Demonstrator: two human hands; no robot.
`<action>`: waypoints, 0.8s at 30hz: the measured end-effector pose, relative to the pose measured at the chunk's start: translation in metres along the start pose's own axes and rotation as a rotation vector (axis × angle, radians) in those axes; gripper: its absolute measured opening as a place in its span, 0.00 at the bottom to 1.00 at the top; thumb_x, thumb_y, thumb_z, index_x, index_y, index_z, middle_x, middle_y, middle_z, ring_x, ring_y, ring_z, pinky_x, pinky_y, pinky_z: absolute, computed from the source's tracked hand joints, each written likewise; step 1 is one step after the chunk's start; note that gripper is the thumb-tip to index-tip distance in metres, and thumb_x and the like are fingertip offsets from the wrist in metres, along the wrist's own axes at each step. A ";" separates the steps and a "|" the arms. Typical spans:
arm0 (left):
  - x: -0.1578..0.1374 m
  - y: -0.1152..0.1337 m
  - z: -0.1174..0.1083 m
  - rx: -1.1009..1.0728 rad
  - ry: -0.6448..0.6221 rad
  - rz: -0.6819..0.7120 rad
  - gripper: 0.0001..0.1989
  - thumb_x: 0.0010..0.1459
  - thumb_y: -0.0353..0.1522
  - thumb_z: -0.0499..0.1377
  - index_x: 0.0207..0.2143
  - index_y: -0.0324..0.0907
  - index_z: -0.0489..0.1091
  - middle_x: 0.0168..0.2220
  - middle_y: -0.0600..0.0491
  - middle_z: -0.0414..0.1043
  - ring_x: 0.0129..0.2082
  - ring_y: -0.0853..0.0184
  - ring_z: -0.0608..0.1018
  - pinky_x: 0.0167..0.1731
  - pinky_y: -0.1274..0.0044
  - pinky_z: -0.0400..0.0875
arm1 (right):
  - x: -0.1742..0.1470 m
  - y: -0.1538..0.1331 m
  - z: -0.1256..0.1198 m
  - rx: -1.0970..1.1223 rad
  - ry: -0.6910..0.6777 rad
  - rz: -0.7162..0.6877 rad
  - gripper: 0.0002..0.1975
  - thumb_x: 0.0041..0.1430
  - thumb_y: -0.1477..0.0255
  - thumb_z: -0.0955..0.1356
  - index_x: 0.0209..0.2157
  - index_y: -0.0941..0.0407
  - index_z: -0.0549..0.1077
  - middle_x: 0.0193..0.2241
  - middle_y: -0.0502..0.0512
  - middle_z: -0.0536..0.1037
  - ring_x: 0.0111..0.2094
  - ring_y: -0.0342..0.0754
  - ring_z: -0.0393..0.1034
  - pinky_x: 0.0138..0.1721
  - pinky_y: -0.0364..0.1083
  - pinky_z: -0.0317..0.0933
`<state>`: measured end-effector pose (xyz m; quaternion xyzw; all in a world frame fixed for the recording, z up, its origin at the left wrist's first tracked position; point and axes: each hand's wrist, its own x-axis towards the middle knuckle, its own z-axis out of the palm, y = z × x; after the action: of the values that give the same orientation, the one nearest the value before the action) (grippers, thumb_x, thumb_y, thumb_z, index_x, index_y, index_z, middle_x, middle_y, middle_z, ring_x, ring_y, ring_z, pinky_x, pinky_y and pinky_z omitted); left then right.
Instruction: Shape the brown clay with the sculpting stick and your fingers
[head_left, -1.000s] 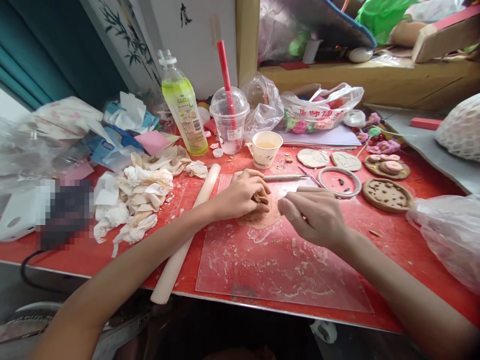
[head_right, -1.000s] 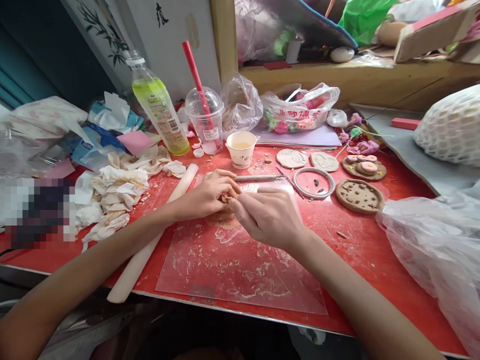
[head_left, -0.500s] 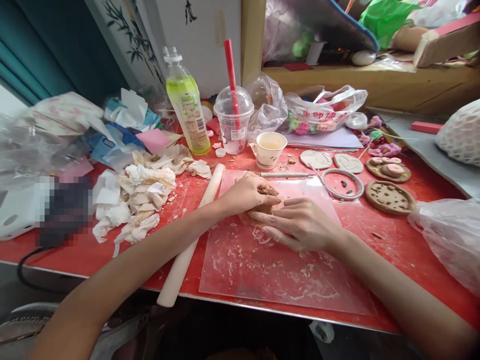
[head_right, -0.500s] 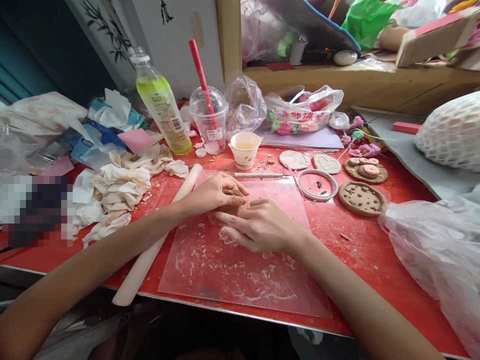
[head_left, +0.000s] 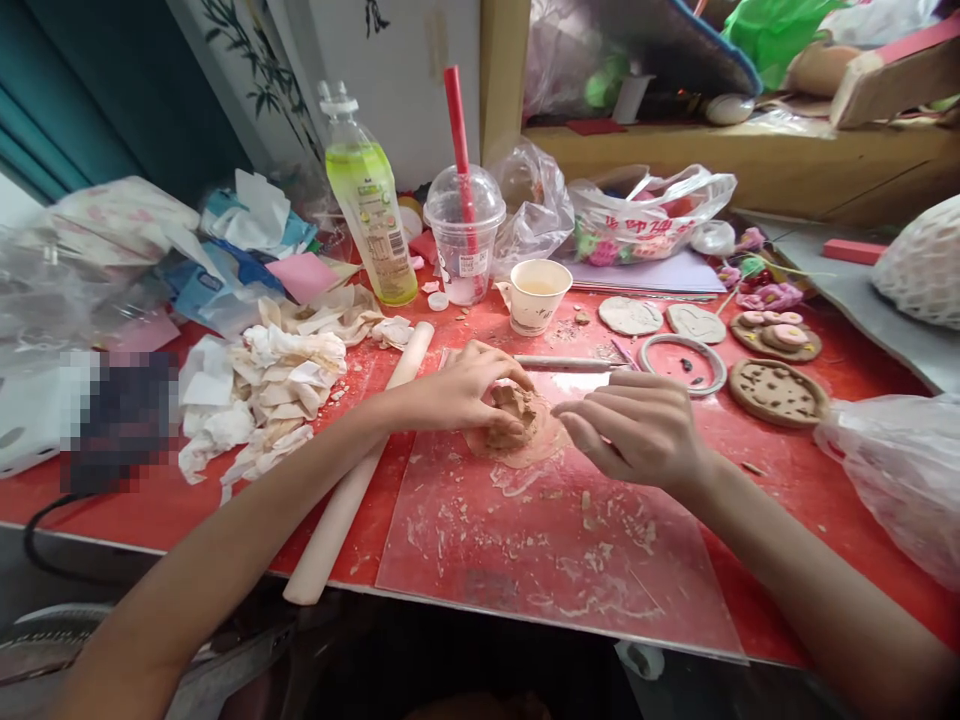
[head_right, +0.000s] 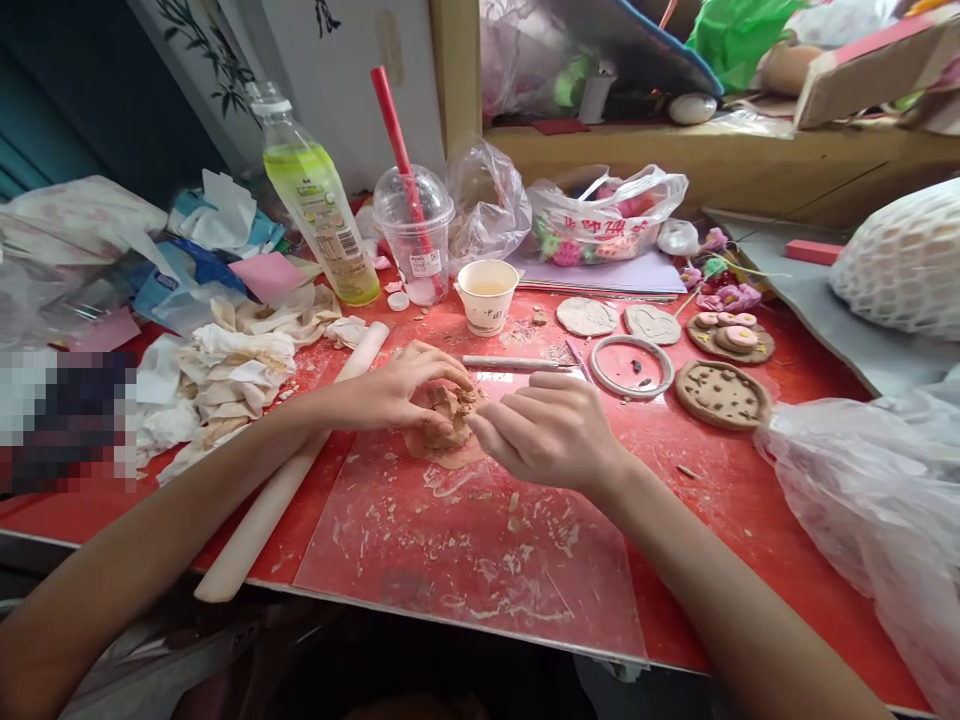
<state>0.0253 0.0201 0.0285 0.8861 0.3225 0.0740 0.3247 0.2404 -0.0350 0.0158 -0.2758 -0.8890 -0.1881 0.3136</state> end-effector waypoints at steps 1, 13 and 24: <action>-0.001 0.001 -0.001 0.042 -0.014 -0.004 0.23 0.52 0.44 0.60 0.49 0.45 0.66 0.52 0.52 0.63 0.55 0.60 0.59 0.54 0.69 0.55 | 0.000 0.001 0.000 -0.018 0.009 0.036 0.18 0.60 0.74 0.61 0.18 0.55 0.73 0.13 0.48 0.72 0.15 0.39 0.61 0.21 0.43 0.53; -0.005 -0.001 -0.012 0.175 0.062 -0.014 0.23 0.56 0.47 0.55 0.51 0.48 0.64 0.59 0.51 0.55 0.59 0.57 0.56 0.58 0.63 0.49 | 0.002 0.007 0.014 0.259 -0.430 0.630 0.17 0.63 0.69 0.59 0.50 0.49 0.72 0.43 0.53 0.78 0.29 0.44 0.73 0.26 0.43 0.60; 0.002 -0.017 -0.010 -0.028 0.513 -0.006 0.33 0.56 0.56 0.43 0.57 0.48 0.52 0.62 0.48 0.41 0.64 0.56 0.48 0.61 0.63 0.49 | 0.000 0.009 0.047 0.332 -0.369 0.488 0.14 0.62 0.73 0.61 0.42 0.53 0.77 0.45 0.58 0.75 0.42 0.47 0.71 0.40 0.46 0.65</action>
<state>0.0141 0.0365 0.0259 0.8326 0.3961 0.3000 0.2447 0.2249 -0.0043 -0.0174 -0.4547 -0.8571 0.0927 0.2239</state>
